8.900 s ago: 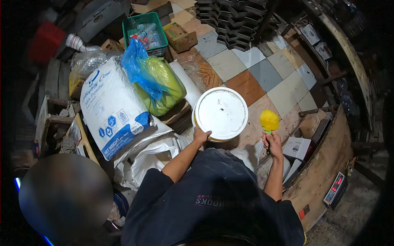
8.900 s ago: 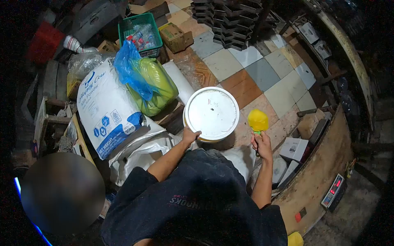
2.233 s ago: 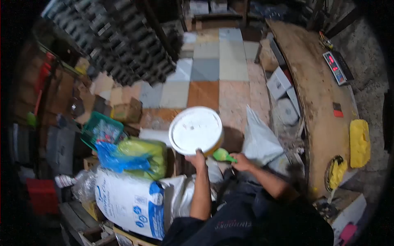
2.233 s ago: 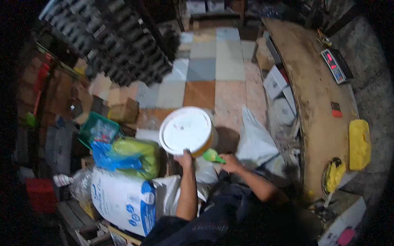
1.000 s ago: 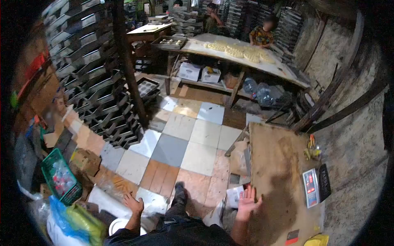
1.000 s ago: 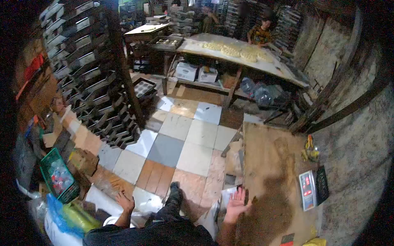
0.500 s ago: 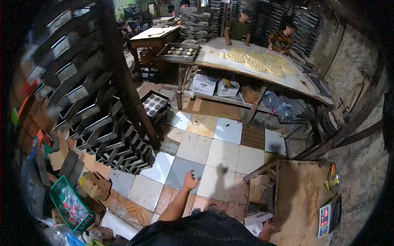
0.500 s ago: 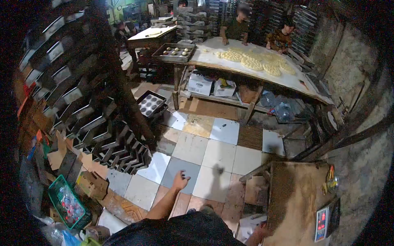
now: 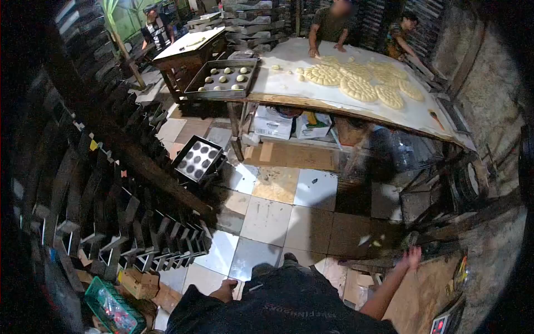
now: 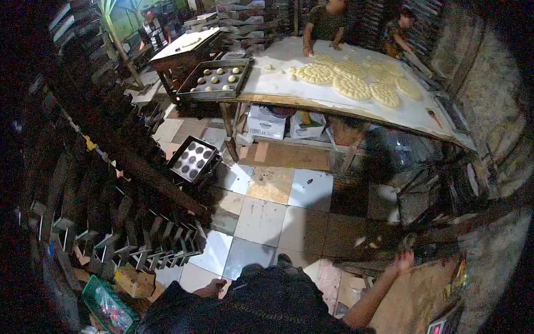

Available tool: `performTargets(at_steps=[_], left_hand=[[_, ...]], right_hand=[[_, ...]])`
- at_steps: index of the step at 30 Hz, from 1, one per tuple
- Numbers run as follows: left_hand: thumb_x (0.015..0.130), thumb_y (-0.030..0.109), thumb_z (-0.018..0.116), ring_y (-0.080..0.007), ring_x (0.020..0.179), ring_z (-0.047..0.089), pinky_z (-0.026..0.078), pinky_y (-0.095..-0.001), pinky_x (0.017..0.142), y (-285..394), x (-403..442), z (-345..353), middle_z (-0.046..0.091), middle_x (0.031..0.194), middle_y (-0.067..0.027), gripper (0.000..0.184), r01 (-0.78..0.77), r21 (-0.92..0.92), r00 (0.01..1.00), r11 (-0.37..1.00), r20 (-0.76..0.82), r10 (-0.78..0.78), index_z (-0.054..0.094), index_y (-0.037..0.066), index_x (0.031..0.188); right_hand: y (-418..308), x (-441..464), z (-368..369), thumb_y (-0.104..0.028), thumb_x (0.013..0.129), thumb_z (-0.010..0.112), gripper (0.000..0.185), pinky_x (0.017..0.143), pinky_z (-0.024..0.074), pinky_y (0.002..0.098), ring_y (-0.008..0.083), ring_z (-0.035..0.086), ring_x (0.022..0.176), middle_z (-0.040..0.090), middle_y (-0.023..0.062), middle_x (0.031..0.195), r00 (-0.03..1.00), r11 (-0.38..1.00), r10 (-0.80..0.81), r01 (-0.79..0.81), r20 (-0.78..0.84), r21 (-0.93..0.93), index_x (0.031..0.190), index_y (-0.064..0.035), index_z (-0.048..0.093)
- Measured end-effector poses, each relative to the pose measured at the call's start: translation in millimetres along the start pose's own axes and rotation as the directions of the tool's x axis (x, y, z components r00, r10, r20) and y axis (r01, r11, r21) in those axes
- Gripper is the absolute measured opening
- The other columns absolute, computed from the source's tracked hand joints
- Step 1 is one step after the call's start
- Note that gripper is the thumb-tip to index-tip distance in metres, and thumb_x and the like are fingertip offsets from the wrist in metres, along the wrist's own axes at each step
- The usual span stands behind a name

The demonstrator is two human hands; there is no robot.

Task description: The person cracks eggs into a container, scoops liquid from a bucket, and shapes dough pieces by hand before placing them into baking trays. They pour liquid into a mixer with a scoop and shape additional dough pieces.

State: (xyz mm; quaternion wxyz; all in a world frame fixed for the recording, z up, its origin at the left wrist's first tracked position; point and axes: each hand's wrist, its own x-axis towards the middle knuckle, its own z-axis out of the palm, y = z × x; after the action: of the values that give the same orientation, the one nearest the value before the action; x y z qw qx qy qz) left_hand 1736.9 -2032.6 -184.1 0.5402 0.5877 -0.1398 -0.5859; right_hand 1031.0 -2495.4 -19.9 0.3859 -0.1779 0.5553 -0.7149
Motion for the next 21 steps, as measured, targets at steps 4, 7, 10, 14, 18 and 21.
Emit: performTargets(at_steps=[4, 7, 10, 14, 18, 21], left_hand=[[0.074, 0.025, 0.069, -0.0219, 0.056, 0.06, 0.05, -0.0369, 0.05, 38, 68, -15, 0.064, 0.073, -0.0133, 0.048, 0.341, 0.579, 0.886, 0.741, -0.462, -0.046, 0.054, -0.008, 0.105], [0.077, 0.023, 0.068, -0.0183, 0.051, 0.057, 0.045, -0.0293, 0.042, 110, 128, 12, 0.062, 0.069, -0.0127, 0.049, 0.364, 0.075, 0.748, 0.929, -0.618, -0.243, 0.05, -0.007, 0.111], [0.075, 0.022, 0.069, -0.0168, 0.047, 0.053, 0.043, -0.032, 0.041, 129, 189, -2, 0.058, 0.063, -0.0091, 0.052, 0.365, 0.043, 0.735, 0.93, -0.626, -0.26, 0.048, -0.005, 0.114], [0.081, 0.025, 0.061, -0.0175, 0.053, 0.051, 0.042, -0.0346, 0.046, 193, 225, -26, 0.054, 0.066, -0.0068, 0.041, 0.404, -0.144, 0.752, 0.903, -0.511, -0.417, 0.055, 0.001, 0.113], [0.082, 0.033, 0.059, -0.0271, 0.07, 0.058, 0.048, -0.0441, 0.059, 253, 261, -67, 0.053, 0.088, -0.0102, 0.038, 0.499, -0.267, 0.615, 0.824, -0.561, -0.554, 0.057, 0.007, 0.11], [0.084, 0.035, 0.057, -0.0299, 0.075, 0.06, 0.049, -0.0439, 0.06, 257, 307, -126, 0.057, 0.094, -0.0126, 0.037, 0.388, -0.328, 0.603, 0.861, -0.616, -0.507, 0.058, 0.01, 0.111]], right_hand=[[-9, -108, 320, -0.036, 0.088, 0.058, 0.065, 0.094, 0.0402, 0.0456, 0.0271, 0.05, 0.117, 0.051, 0.0132, 0.129, 0.865, 0.962, 0.206, -0.093, 0.458, -0.259, 0.14, -0.0044, 0.036], [69, -130, 462, -0.034, 0.088, 0.058, 0.064, 0.073, 0.0515, 0.034, 0.0196, 0.06, 0.094, 0.055, 0.0144, 0.121, 0.667, 0.941, 0.269, -0.028, 0.695, -0.337, 0.139, -0.005, 0.034], [133, -173, 571, -0.025, 0.086, 0.062, 0.074, 0.067, 0.0523, 0.0339, 0.0248, 0.06, 0.09, 0.049, 0.0186, 0.127, 0.682, 0.84, 0.446, -0.097, 0.579, -0.533, 0.145, -0.0076, 0.022], [203, -148, 626, -0.045, 0.085, 0.059, 0.08, 0.078, 0.0518, 0.0451, 0.0332, 0.058, 0.095, 0.041, 0.0242, 0.131, 0.574, 0.682, 0.719, -0.475, 0.392, -0.556, 0.145, -0.0078, 0.022], [206, -98, 703, -0.055, 0.085, 0.052, 0.085, 0.083, 0.0486, 0.0518, 0.0383, 0.054, 0.103, 0.035, 0.0279, 0.136, 0.684, 0.704, 0.684, -0.71, 0.254, 0.016, 0.146, -0.0073, 0.018], [225, -52, 718, -0.062, 0.087, 0.047, 0.083, 0.083, 0.0477, 0.0542, 0.0388, 0.055, 0.1, 0.048, 0.0243, 0.123, 0.788, 0.729, 0.581, -0.615, 0.204, 0.3, 0.141, -0.0035, 0.026]])
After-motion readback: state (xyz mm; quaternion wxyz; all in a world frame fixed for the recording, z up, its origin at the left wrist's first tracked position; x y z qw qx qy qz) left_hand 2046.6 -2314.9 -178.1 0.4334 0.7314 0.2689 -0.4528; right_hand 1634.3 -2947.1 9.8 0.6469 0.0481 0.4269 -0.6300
